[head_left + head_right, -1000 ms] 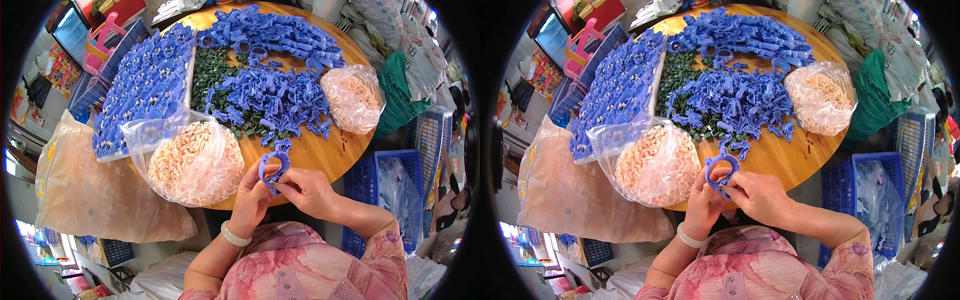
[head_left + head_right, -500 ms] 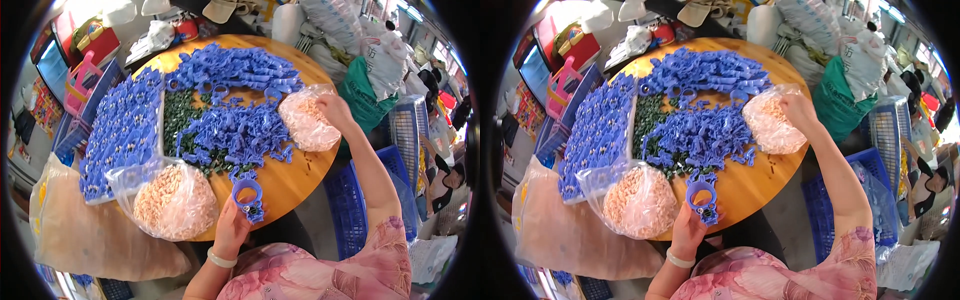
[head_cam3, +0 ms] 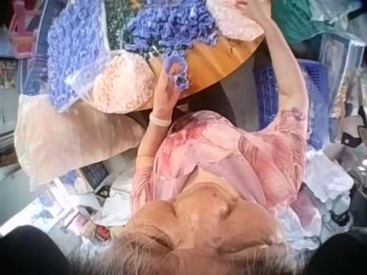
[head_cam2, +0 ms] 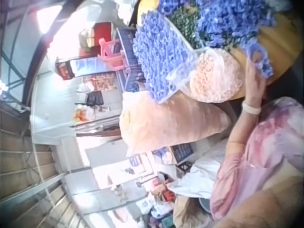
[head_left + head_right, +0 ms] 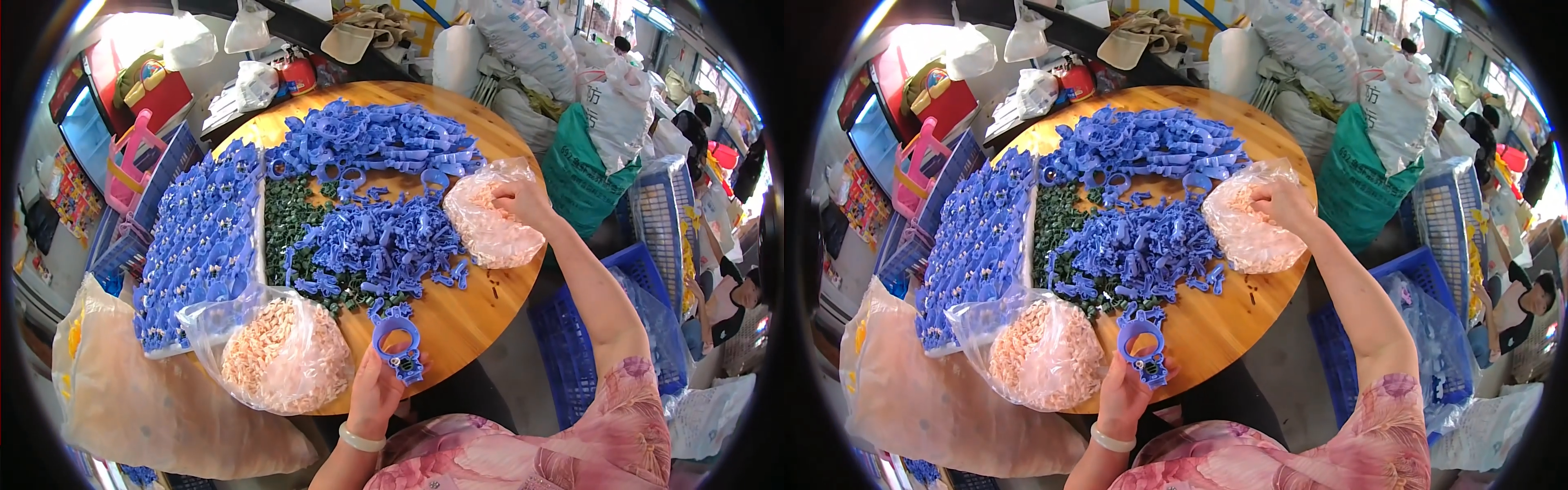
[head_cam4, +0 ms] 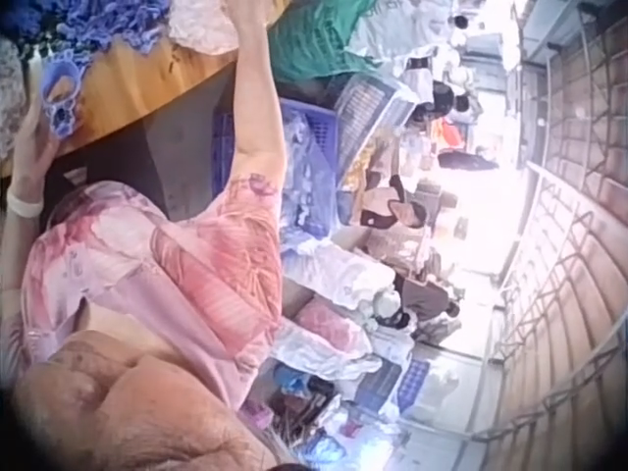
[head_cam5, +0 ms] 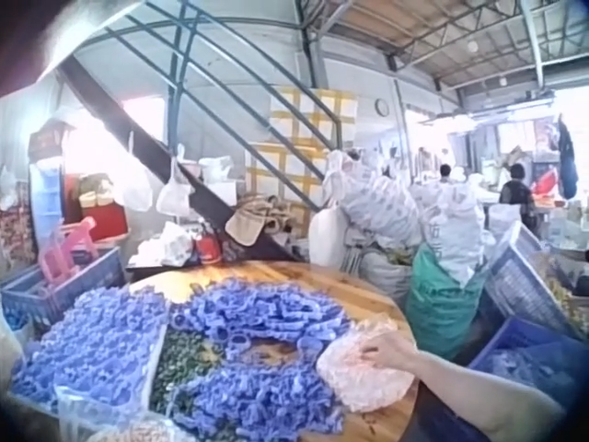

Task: Assembling small plastic components onto blue circular frames at a factory workstation.

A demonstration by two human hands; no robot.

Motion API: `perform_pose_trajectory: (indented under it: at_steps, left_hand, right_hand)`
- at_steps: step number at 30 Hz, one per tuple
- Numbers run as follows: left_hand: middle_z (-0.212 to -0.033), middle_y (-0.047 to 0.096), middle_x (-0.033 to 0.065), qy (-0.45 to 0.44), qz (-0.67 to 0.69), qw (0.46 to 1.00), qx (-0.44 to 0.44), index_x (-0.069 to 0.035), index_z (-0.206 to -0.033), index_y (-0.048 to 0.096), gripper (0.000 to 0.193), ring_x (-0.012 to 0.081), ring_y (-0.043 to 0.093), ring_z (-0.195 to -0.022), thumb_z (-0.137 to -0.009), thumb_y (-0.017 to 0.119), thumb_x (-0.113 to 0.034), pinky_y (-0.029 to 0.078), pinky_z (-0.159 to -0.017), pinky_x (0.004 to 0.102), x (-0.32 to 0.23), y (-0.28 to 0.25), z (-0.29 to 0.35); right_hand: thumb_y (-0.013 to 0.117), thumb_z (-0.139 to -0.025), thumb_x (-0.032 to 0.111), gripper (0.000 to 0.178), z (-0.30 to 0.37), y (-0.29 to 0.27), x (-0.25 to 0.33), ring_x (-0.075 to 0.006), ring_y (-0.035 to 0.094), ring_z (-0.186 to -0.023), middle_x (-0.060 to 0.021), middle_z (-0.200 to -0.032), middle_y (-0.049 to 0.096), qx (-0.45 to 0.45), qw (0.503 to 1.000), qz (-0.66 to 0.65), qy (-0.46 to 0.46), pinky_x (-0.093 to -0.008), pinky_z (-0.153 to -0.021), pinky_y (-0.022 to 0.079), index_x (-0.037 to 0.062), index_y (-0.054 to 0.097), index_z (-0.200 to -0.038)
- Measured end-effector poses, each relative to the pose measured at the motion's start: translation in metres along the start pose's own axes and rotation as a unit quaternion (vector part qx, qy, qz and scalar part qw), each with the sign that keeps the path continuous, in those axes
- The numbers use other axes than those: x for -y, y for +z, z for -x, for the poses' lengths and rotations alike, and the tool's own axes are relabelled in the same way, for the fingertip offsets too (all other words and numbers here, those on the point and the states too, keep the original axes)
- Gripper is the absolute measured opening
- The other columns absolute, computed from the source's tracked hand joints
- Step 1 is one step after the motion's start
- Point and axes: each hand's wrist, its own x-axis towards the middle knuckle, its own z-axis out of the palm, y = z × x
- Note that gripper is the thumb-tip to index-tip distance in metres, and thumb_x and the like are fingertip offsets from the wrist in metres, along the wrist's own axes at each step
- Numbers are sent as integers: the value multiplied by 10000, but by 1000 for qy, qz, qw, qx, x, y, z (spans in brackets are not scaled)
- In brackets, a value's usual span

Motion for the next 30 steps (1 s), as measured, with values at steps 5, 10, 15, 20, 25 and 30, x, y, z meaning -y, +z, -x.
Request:
perform_pose_trajectory:
  at_steps: [5,10,15,20,25,30]
  left_hand:
    - [-1228,527,166,-11,13,1000,1,-113,-1374,329,539,354,585,-1030,-953,427,-435,448,-922,535,1,0,0]
    - [-1231,529,155,-11,14,1000,9,-115,-1370,334,514,346,583,-1033,-966,399,-425,448,-925,531,1,1,3]
    - [-1230,529,153,-1,13,1000,-3,-117,-1364,343,506,322,580,-1035,-973,364,-438,454,-920,516,2,-1,2]
    - [-1212,542,148,14,59,998,-12,-94,-1362,324,459,329,589,-1029,-999,325,-375,467,-907,488,-1,4,2]
    - [-1209,546,149,6,34,999,-10,-135,-1385,310,482,308,572,-1044,-999,271,-422,436,-941,518,-2,1,3]
    - [-1221,540,160,9,49,999,-4,-138,-1383,307,484,313,584,-1040,-996,272,-428,424,-957,523,-1,-2,5]
  right_hand:
    - [681,-766,193,184,0,3,-20,-164,639,-700,-99,-742,666,-13,998,-48,-24,-308,-641,491,61,703,-891]
    - [673,-772,142,164,10,-7,-21,-171,622,-695,-87,-799,666,7,991,-129,-38,-295,-618,460,15,677,-876]
    - [699,-740,113,128,60,-22,65,-221,601,-693,-98,-740,616,-63,975,-56,-208,-300,-630,465,4,648,-782]
    - [640,-731,86,68,122,37,98,-223,582,-690,-37,-733,557,64,895,77,-435,-356,-595,460,94,574,-721]
    - [623,-728,173,103,139,68,88,-208,553,-687,-25,-710,508,71,880,136,-449,-331,-582,436,104,548,-727]
    - [638,-746,174,116,142,66,90,-224,573,-733,-43,-737,531,93,900,101,-414,-338,-616,467,98,551,-732]
